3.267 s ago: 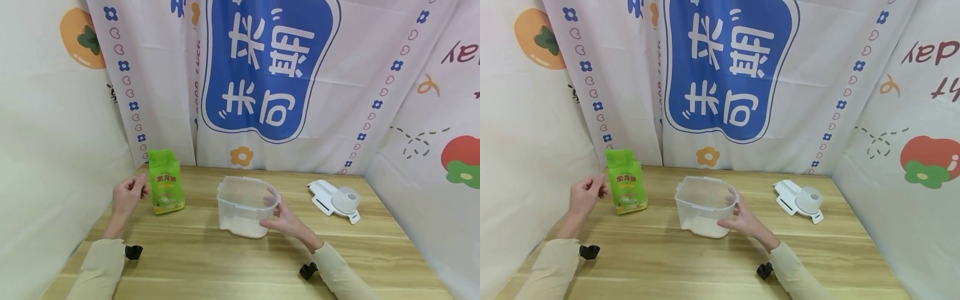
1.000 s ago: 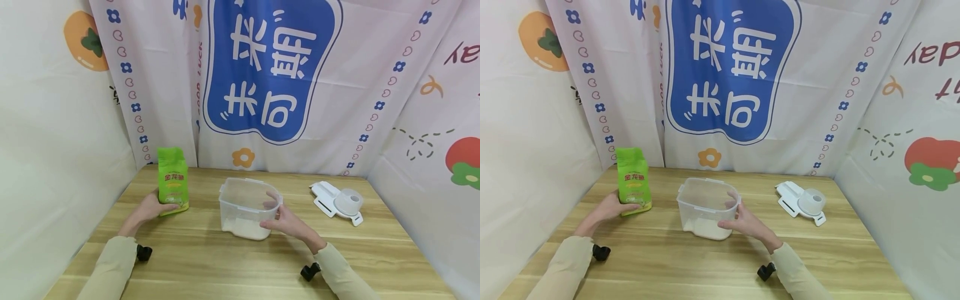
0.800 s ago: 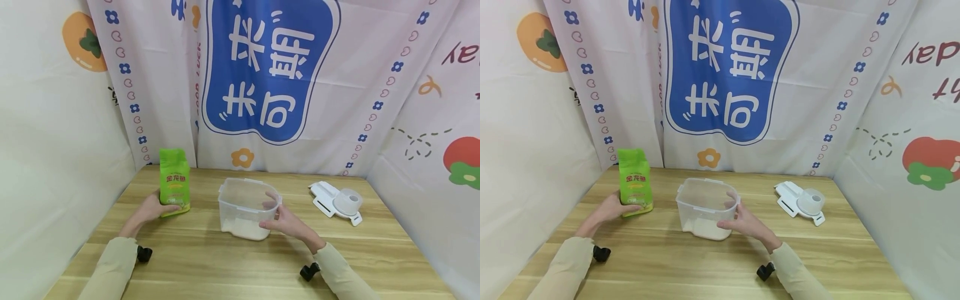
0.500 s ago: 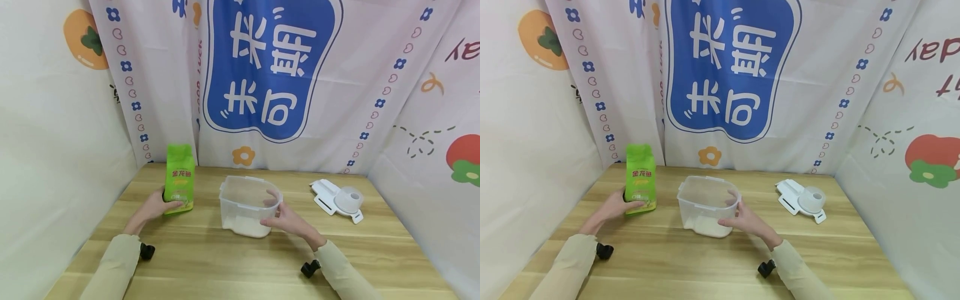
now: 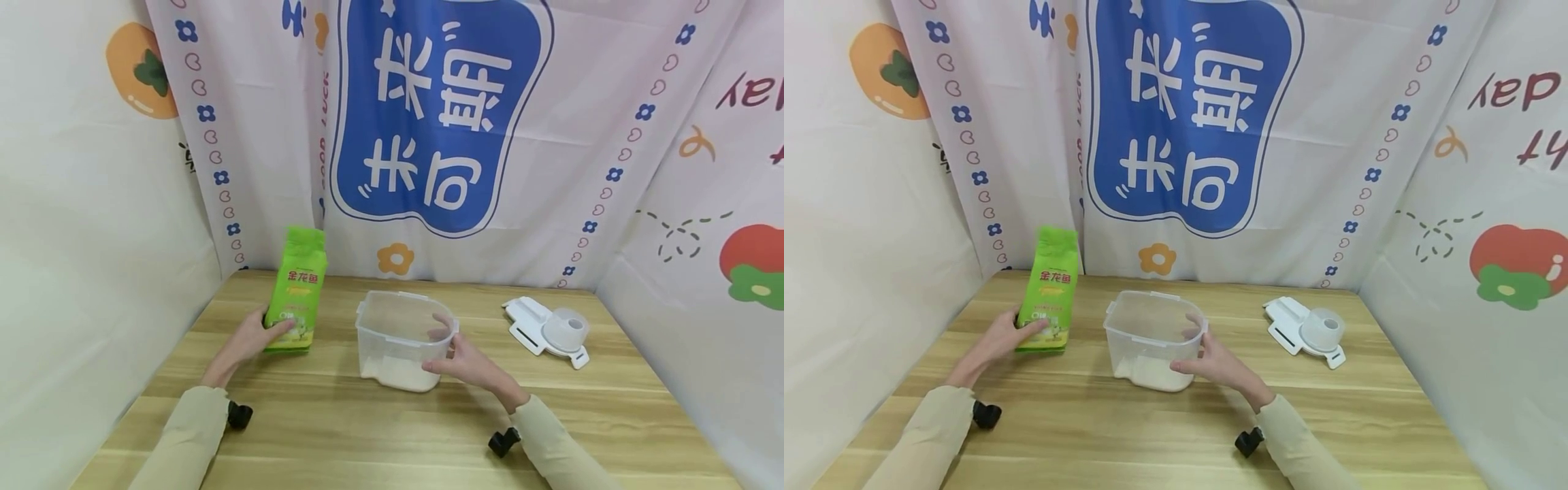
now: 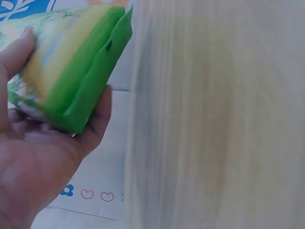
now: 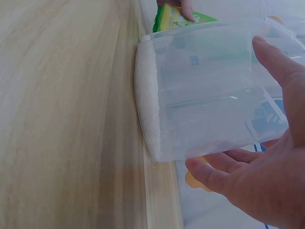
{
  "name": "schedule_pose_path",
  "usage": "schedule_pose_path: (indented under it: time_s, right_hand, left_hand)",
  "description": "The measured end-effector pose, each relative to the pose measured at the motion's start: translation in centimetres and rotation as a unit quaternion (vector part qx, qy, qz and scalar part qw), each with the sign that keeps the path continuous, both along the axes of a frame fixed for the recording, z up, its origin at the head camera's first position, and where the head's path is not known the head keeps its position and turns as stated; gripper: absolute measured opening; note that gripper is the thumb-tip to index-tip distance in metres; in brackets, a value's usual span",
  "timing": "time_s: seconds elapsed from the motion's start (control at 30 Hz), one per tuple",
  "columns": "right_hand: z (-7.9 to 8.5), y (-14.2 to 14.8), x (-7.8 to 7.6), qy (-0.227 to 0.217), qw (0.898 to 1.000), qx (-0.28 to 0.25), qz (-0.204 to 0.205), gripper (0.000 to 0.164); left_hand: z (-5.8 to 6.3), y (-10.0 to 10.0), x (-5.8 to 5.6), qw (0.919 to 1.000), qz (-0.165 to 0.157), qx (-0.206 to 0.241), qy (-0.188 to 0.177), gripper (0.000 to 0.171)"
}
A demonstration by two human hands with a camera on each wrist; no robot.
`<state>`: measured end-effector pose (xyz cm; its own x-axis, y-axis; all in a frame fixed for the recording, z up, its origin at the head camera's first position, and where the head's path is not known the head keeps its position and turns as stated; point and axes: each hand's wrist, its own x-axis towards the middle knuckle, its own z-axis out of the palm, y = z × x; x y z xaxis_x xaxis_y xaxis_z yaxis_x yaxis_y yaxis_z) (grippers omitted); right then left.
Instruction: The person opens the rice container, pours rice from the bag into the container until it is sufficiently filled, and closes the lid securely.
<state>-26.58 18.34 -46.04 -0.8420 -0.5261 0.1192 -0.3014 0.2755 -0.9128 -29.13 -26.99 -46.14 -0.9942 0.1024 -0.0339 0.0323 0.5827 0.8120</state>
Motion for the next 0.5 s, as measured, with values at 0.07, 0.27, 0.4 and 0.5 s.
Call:
schedule_pose_path:
  time_s: [0.07,0.27,0.4,0.5]
  right_hand:
    - [-0.1,0.0,0.0,0.001,1.0,0.001,0.0,0.096]
    - [-0.3,-0.1,0.1,0.0,1.0,0.0,0.0,0.097]
    - [-0.2,-0.1,0.1,-0.003,1.0,0.001,0.0,0.097]
    - [-0.1,-0.1,0.0,-0.006,1.0,-0.002,0.0,0.096]
  left_hand:
    - [0.1,0.2,0.1,0.9999,0.002,0.014,0.009,0.084]
    - [0.1,1.1,0.5,0.9961,0.006,0.068,0.057,0.065]
    - [0.3,2.2,0.8,0.9911,0.016,0.116,0.063,0.057]
    - [1.5,3.4,1.5,0.9861,0.023,0.154,0.056,0.054]
